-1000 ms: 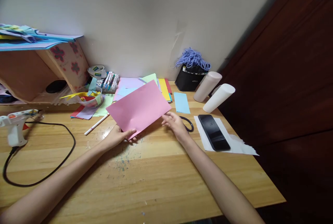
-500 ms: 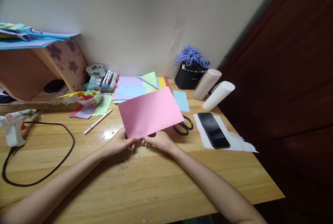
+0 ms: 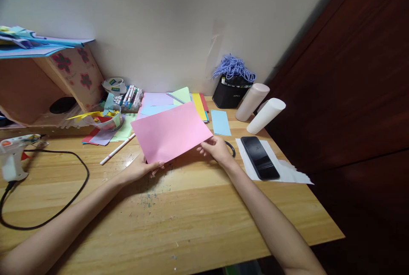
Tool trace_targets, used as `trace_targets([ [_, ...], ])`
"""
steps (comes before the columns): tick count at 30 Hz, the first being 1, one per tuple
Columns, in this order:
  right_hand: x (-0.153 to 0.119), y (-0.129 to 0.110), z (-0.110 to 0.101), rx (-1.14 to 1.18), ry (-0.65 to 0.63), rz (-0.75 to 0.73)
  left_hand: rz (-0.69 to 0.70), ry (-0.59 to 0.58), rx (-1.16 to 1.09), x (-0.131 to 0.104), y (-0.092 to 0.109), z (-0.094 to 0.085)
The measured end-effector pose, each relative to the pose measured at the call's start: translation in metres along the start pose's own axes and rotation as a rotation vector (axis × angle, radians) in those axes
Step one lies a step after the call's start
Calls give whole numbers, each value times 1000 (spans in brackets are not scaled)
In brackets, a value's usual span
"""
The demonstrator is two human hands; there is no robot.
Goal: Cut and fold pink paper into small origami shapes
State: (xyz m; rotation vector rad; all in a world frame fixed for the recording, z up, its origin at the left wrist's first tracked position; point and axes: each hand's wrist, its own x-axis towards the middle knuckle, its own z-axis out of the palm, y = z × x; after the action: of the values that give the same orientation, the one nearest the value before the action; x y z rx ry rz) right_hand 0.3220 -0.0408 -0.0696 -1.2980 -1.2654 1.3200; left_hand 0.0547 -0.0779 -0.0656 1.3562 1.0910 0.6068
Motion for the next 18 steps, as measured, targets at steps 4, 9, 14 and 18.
trace_targets([
  [4, 6, -3, -25, 29, 60, 8, 14, 17, 16, 2, -1, -5],
  [9, -10, -2, 2, 2, -268, 210, 3, 24, 30, 1, -4, -3],
  [14, -21, 2, 40, 47, -231, 142, -4, -1, 46, 0, -3, 1],
  [18, -15, 3, 34, 20, -175, 133, -14, -33, 62, 0, 1, 1],
])
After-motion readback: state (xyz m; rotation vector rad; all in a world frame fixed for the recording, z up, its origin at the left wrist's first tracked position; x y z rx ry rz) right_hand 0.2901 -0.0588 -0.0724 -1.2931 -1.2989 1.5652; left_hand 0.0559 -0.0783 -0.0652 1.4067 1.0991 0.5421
